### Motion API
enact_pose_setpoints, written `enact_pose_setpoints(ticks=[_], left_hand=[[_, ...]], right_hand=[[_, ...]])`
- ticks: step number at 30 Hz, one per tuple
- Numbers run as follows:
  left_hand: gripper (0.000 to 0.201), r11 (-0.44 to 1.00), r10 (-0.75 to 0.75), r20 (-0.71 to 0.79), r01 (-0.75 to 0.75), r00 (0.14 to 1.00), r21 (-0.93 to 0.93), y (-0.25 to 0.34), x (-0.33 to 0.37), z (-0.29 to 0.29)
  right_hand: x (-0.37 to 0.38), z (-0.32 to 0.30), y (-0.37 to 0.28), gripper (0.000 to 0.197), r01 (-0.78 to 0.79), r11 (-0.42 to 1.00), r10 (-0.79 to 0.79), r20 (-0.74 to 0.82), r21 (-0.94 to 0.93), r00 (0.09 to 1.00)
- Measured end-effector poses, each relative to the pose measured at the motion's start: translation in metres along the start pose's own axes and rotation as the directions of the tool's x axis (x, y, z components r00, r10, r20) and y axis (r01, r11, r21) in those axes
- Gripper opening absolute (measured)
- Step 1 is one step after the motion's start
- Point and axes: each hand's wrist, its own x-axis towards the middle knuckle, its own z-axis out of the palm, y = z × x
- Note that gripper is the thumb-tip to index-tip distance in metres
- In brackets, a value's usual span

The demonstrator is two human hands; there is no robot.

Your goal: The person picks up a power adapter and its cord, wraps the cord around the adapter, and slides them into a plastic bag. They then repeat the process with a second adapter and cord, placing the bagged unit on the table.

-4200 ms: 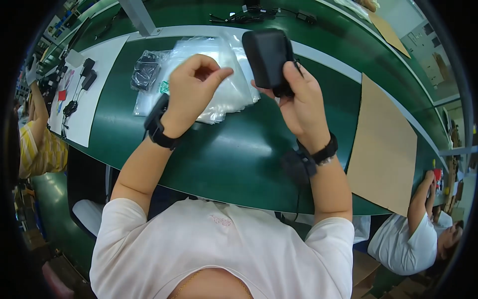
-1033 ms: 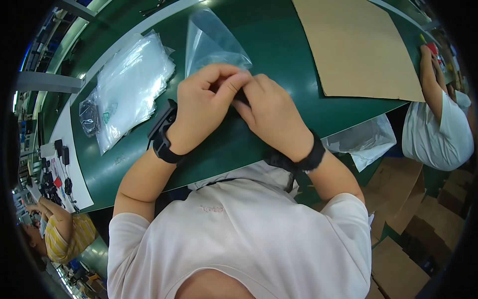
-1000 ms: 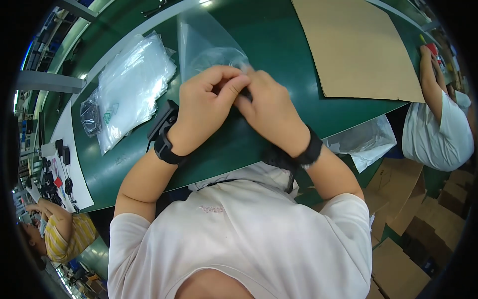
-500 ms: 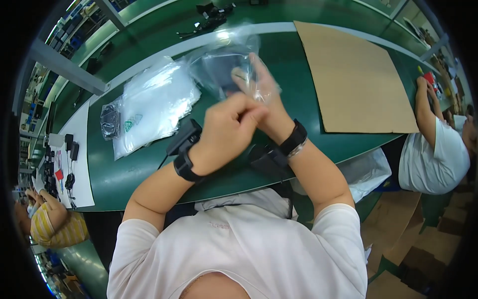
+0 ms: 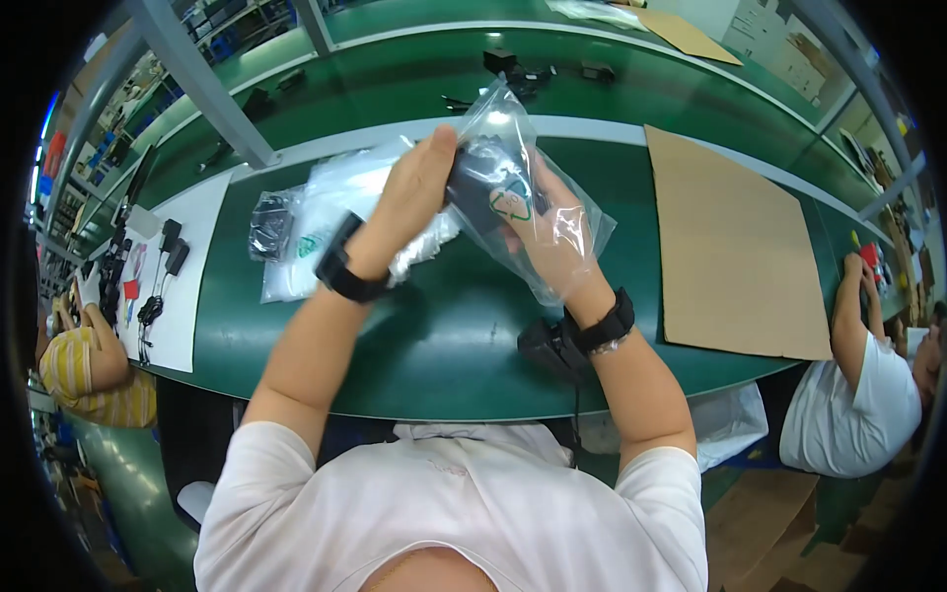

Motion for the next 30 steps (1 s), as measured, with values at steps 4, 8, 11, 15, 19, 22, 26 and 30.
enact_pose_setpoints(ticks=[4, 8, 11, 15, 19, 22, 26, 30], left_hand=[[0.041, 0.997, 0.079, -0.275, -0.080, 0.958, 0.007, -0.017, -0.019, 0.027], [0.044, 0.989, 0.074, -0.326, -0.112, 0.942, -0.098, -0.005, -0.023, 0.038], [0.048, 0.995, 0.041, -0.340, -0.070, 0.939, -0.074, -0.008, -0.025, 0.018], [0.046, 0.976, 0.200, -0.325, -0.215, 0.925, -0.013, -0.027, -0.020, -0.006], [0.043, 0.830, -0.090, -0.135, -0.001, 0.987, -0.557, 0.003, -0.030, -0.047], [0.043, 0.648, -0.093, 0.035, 0.087, 0.995, -0.756, 0.000, -0.037, -0.047], [0.028, 0.367, -0.156, -0.035, 0.025, 0.987, -0.930, -0.007, -0.045, -0.044], [0.031, 0.519, -0.099, -0.044, 0.014, 0.994, -0.855, -0.013, -0.045, -0.047]], right_hand=[[0.018, 0.013, 0.013, 0.065, 0.090, 0.982, -0.088, -0.019, 0.167, 0.996], [0.041, 0.034, 0.007, 0.058, 0.312, 0.950, -0.304, -0.185, 0.018, 0.935], [0.044, 0.056, -0.005, 0.055, 0.357, 0.913, -0.340, -0.117, 0.199, 0.933], [0.053, 0.058, 0.006, 0.052, 0.419, 0.907, -0.415, -0.067, 0.044, 0.907], [0.051, 0.057, 0.014, 0.053, 0.488, 0.867, -0.484, 0.059, -0.105, 0.873], [0.045, 0.066, 0.007, 0.050, 0.491, 0.870, -0.488, 0.067, -0.037, 0.870], [0.046, 0.072, 0.011, 0.046, 0.483, 0.863, -0.457, 0.177, -0.146, 0.872], [0.051, 0.073, 0.027, 0.047, 0.649, 0.709, -0.606, 0.232, -0.276, 0.761]])
